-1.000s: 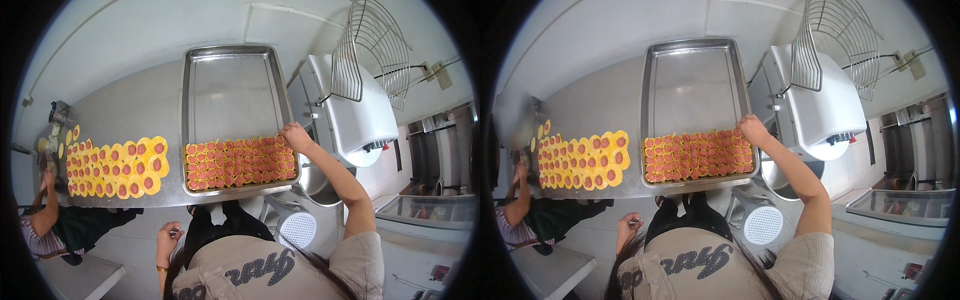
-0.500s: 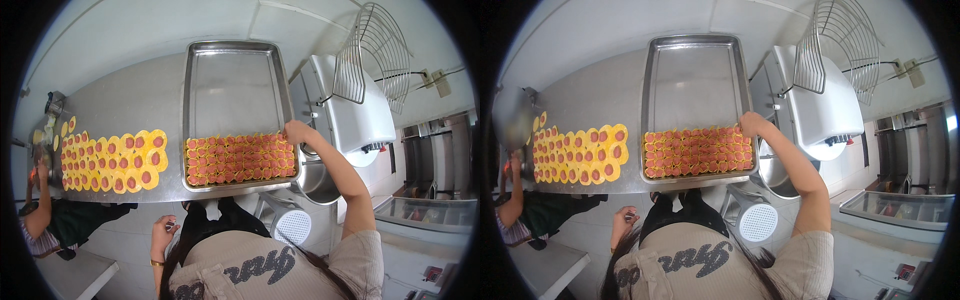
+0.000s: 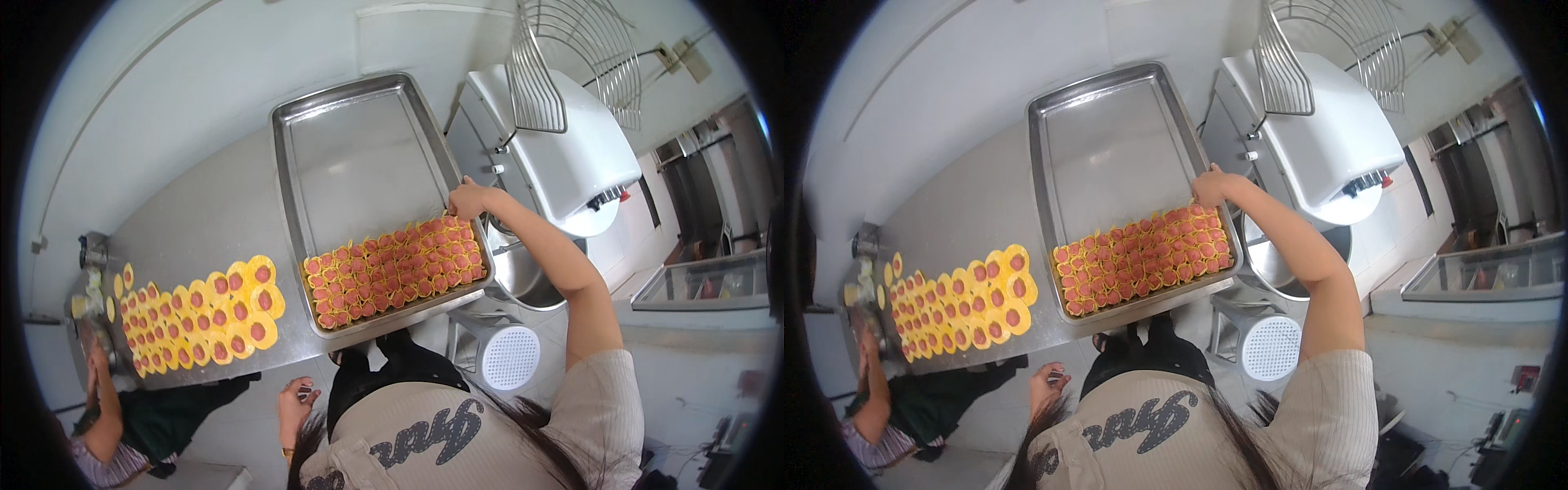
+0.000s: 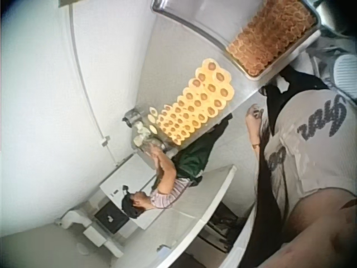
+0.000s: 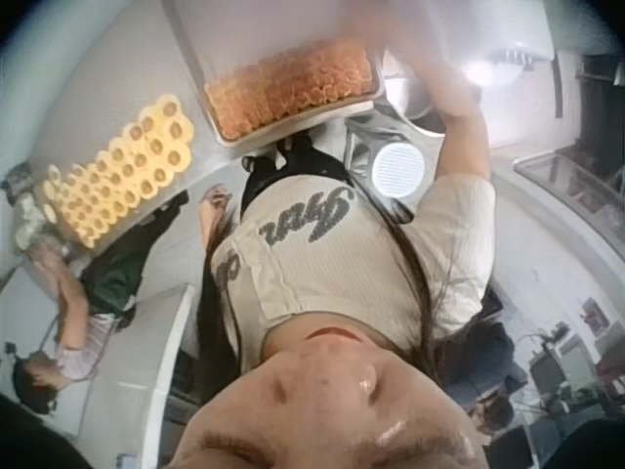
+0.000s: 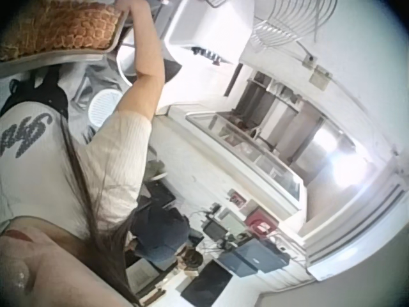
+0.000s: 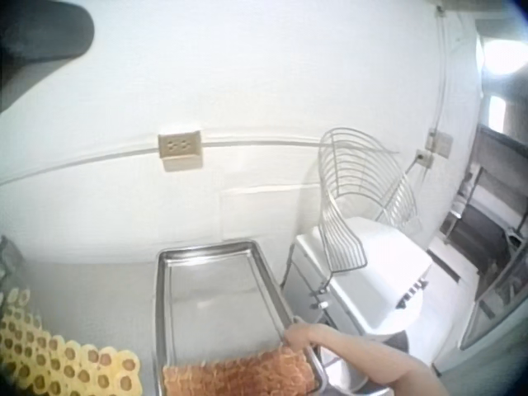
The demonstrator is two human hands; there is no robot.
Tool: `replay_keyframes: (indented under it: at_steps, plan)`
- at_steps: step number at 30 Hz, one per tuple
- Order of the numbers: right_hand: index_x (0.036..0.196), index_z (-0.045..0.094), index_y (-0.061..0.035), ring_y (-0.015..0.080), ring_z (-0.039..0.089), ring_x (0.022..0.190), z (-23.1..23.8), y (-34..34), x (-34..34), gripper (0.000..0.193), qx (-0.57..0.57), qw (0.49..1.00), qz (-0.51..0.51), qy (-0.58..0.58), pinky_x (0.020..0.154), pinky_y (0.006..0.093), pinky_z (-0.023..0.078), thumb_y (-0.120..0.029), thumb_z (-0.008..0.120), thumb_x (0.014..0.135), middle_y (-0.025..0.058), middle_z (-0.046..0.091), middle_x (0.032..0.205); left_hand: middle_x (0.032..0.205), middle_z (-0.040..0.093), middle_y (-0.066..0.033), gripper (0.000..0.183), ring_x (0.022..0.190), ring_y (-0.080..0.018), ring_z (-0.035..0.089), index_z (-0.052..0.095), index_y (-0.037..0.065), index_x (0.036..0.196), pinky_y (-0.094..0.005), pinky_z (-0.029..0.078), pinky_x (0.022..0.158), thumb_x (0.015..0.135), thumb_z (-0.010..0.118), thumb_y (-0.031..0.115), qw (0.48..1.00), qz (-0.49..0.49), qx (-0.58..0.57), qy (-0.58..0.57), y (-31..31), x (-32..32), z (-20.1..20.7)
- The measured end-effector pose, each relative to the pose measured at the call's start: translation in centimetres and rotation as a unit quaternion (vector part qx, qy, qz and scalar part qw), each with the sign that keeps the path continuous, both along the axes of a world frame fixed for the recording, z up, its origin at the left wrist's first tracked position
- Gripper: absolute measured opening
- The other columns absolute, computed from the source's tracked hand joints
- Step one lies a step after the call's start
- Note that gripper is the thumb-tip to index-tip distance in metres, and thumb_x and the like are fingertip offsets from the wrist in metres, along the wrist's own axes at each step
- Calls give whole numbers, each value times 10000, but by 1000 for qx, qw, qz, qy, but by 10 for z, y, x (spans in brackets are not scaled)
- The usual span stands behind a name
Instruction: The person folds small yellow dough wrappers around pink filling balls and places the finished dumplings onto a metal tray. Another person adds filling to wrappers in the background. The camera wearer continues folding and arranging the dumplings in rows on the tray.
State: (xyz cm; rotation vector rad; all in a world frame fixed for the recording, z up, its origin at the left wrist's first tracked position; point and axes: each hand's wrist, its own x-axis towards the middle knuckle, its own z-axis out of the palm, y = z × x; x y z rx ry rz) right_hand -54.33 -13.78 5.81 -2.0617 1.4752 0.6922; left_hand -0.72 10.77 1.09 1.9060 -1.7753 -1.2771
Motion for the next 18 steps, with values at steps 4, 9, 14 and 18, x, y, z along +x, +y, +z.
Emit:
replay_keyframes:
  at_steps: [4,9,14,18]
  plan:
    - [970,717,-90,331,619,1040,1,5,-1,287,-5,1000,7,3,1106,607,172,-148,601,714,161,689,949,930,656,-113,300,774,-181,662,638,-2,984,-303,539,633,710,756,-27,1000,-9,1,-9,-7,-1,7]
    - [1073,691,-90,322,611,1056,-3,11,-5,373,-53,998,-5,-29,1123,583,163,-120,599,712,163,684,991,929,655,-129,297,783,-195,663,637,-14,994,-308,537,664,719,749,4,999,-31,6,-21,-17,-6,16]
    - [1126,681,-140,276,616,1055,-9,10,-7,424,-95,988,-13,-123,1151,516,150,-87,579,718,95,693,1012,944,652,-143,314,804,-208,660,637,-25,1013,-315,544,685,717,740,-2,997,-58,-9,-41,-24,-9,19]
    - [1124,691,-166,246,634,977,-8,17,-3,450,-59,996,32,-66,1174,492,111,-49,563,709,66,693,973,911,665,-157,311,762,-247,677,639,2,979,-334,528,629,700,774,29,997,-54,-38,-31,-23,-12,16]
